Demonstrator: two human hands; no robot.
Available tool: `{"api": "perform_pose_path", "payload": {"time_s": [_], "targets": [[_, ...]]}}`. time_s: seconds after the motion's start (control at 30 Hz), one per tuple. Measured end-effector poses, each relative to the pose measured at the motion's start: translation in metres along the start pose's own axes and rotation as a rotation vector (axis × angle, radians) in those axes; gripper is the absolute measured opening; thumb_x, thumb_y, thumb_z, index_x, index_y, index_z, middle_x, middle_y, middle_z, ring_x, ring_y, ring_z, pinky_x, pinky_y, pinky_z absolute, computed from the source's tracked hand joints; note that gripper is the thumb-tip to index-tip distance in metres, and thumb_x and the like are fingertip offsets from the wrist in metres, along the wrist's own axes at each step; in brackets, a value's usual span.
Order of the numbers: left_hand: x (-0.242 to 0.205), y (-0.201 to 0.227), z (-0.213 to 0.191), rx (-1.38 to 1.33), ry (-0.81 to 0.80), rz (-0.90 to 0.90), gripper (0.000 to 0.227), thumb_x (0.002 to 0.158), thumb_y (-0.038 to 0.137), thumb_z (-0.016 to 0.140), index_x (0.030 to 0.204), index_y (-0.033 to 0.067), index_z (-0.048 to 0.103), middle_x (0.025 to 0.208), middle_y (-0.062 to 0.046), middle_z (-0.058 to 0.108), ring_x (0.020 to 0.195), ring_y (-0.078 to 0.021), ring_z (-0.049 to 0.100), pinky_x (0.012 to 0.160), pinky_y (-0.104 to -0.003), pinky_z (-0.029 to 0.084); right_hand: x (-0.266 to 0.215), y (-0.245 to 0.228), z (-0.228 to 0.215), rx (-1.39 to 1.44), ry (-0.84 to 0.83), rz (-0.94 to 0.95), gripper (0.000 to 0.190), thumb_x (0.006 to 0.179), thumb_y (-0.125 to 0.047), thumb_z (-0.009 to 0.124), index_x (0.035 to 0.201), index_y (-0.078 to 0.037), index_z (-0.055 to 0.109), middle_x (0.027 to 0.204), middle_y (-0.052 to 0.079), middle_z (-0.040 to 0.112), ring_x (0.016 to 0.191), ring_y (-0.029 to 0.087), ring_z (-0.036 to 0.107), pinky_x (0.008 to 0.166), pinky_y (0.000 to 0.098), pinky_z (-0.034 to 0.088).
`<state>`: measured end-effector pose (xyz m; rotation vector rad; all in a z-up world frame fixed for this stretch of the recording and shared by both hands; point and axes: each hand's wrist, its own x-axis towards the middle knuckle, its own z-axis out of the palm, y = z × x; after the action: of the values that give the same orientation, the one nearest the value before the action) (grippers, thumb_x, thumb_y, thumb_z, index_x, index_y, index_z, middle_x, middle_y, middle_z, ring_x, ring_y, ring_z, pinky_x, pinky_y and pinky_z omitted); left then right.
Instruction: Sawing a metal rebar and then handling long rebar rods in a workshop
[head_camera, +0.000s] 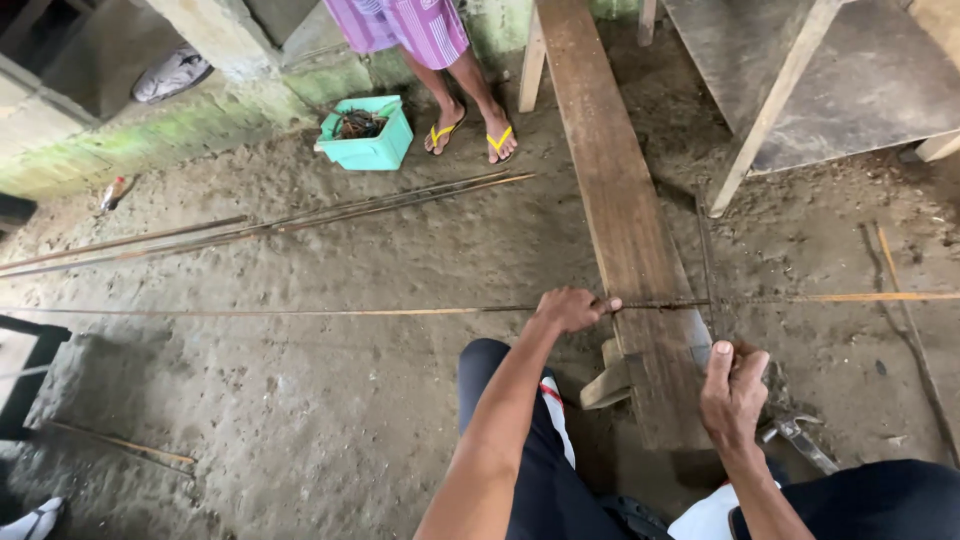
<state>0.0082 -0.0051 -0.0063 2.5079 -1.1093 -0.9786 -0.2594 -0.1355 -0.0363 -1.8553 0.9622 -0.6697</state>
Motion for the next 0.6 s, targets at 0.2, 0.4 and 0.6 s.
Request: {"api": "perform_pose_path", "payload": {"time_s": [0.2,0.4,0.6], "targets": [[0.010,-0.003,-0.011,-0.010,-0.184,-0.061,0.071,0.080,0.089,0.022,0.063,0.0196,0.029,0.060,0.000,0.030,0.050,-0.0184,0.028,0.060,-0.040,0.035,0.002,-0.019,-0.004,-0.007,-0.016,0.021,0.051,0.111,-0.052,0.043,0.120,-0.002,0.045,0.093,0.022,0.059,0.078,0.045,0.058,0.066,0.0567,0.039],[-0.006,0.000,0.000,0.030,0.020,-0.014,0.075,0.084,0.085,0.021,0.058,0.0161,0.034,0.064,-0.007,0.051,0.059,-0.0289,0.053,0.065,-0.048,0.045,0.000,-0.002,0.001,-0.013,0.037,-0.026,0.048,0.115,-0.047,0.047,0.114,0.001,0.045,0.088,0.019,0.056,0.079,0.038,0.057,0.072,0.0533,0.042],[0.001,-0.002,0.000,0.005,0.038,-0.025,0.073,0.080,0.088,0.020,0.057,0.0197,0.029,0.057,-0.002,0.034,0.049,-0.0212,0.031,0.055,-0.046,0.036,0.005,0.008,0.004,-0.105,0.013,0.014,0.049,0.117,-0.050,0.041,0.105,-0.002,0.044,0.087,0.025,0.062,0.087,0.057,0.058,0.073,0.0592,0.040]]}}
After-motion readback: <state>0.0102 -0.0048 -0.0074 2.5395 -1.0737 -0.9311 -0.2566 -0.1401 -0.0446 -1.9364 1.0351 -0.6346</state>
